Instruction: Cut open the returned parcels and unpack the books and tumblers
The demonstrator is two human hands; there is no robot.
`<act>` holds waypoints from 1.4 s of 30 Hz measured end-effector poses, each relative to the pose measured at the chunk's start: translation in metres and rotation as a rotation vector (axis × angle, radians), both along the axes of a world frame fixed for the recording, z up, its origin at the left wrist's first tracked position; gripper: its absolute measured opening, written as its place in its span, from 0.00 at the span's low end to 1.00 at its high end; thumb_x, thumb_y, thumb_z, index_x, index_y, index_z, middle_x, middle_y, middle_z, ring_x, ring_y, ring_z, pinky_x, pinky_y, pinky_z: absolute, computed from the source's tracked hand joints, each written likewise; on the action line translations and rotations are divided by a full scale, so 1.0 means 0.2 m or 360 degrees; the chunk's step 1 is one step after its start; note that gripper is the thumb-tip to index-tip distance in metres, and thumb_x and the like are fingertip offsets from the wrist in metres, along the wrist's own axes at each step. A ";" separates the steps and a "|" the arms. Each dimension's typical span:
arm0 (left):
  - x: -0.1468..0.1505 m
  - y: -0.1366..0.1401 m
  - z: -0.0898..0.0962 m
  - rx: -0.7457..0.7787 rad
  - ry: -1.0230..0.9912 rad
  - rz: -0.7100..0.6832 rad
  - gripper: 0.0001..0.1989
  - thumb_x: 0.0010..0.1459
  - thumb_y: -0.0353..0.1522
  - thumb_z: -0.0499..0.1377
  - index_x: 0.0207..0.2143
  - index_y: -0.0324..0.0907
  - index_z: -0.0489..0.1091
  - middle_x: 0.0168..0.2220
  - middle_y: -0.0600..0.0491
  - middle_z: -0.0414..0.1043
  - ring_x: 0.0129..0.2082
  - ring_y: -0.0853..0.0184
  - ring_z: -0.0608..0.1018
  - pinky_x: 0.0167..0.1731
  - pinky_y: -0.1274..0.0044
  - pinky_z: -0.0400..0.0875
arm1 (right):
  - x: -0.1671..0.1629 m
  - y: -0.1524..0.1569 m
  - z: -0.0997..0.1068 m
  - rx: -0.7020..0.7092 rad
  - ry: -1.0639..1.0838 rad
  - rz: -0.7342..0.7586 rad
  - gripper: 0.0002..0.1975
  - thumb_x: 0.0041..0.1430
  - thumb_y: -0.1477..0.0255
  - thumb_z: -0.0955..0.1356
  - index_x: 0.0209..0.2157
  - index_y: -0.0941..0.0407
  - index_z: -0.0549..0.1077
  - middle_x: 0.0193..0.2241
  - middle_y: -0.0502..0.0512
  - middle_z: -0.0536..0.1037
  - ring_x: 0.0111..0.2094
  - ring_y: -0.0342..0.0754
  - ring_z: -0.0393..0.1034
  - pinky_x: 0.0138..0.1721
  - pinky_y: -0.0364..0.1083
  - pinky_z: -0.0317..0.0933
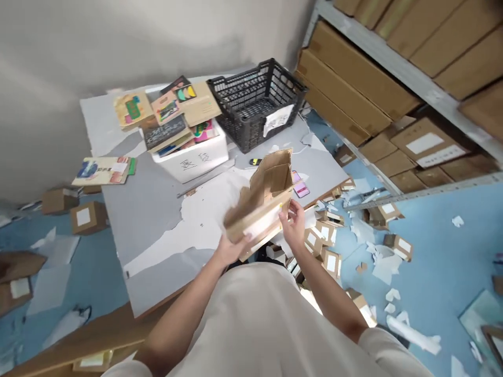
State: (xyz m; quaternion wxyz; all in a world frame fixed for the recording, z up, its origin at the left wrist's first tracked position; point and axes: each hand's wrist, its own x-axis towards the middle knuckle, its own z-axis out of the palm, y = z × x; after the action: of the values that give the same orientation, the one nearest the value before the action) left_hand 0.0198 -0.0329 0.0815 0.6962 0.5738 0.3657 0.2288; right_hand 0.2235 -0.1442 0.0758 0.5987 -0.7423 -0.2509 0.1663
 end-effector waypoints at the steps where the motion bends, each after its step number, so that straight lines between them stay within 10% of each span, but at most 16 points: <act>1: 0.05 0.01 0.03 -0.0042 0.0011 0.0054 0.39 0.40 0.53 0.67 0.51 0.41 0.68 0.48 0.43 0.74 0.54 0.51 0.73 0.56 0.59 0.66 | 0.08 -0.09 0.00 -0.0005 -0.0023 -0.0048 0.35 0.48 0.57 0.72 0.57 0.52 0.62 0.55 0.62 0.67 0.57 0.55 0.62 0.56 0.56 0.59; 5: 0.30 0.08 0.11 -0.0367 0.0032 -0.0119 0.43 0.31 0.49 0.72 0.50 0.38 0.68 0.45 0.44 0.76 0.47 0.50 0.77 0.48 0.61 0.72 | 0.41 -0.49 0.01 -0.0012 0.0328 -0.0197 0.42 0.39 0.53 0.75 0.56 0.50 0.64 0.58 0.60 0.67 0.60 0.59 0.58 0.55 0.57 0.60; 9: 0.70 0.05 0.11 -0.0453 0.0044 -0.0543 0.39 0.32 0.44 0.73 0.47 0.38 0.69 0.41 0.44 0.78 0.42 0.52 0.79 0.43 0.64 0.75 | 0.53 -0.93 -0.04 0.0148 0.1127 -0.0061 0.31 0.36 0.49 0.75 0.40 0.53 0.73 0.38 0.57 0.79 0.43 0.58 0.74 0.40 0.54 0.69; 20: 1.49 -0.57 -0.35 -0.0419 0.0557 -0.0994 0.16 0.56 0.33 0.62 0.47 0.38 0.68 0.50 0.41 0.73 0.46 0.66 0.79 0.51 0.71 0.69 | 0.04 -1.93 -0.40 0.0528 0.1210 -0.1299 0.22 0.43 0.59 0.76 0.40 0.52 0.72 0.37 0.53 0.80 0.41 0.52 0.76 0.41 0.49 0.72; 31: 1.46 -0.59 -0.54 -0.0040 0.0915 -0.1393 0.25 0.52 0.41 0.65 0.51 0.40 0.68 0.56 0.38 0.69 0.56 0.57 0.73 0.54 0.64 0.65 | -0.13 -1.99 -0.91 0.0339 0.1821 -0.2029 0.05 0.60 0.67 0.65 0.34 0.54 0.69 0.39 0.57 0.80 0.39 0.46 0.77 0.41 0.46 0.73; 42: 1.12 -0.34 -0.37 -0.0294 0.0865 -0.0949 0.36 0.45 0.49 0.66 0.54 0.41 0.67 0.55 0.39 0.70 0.52 0.54 0.75 0.56 0.60 0.63 | 0.02 -1.76 -0.95 -0.0552 0.1850 -0.1314 0.03 0.53 0.75 0.67 0.32 0.56 0.68 0.29 0.57 0.79 0.29 0.49 0.77 0.34 0.49 0.71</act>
State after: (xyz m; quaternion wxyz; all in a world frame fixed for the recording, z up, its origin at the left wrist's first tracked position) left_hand 0.2431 -0.1016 0.0076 0.6587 0.6292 0.3730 -0.1764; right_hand 0.2273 -0.4957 -0.1143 0.5229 -0.6524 0.4372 0.3314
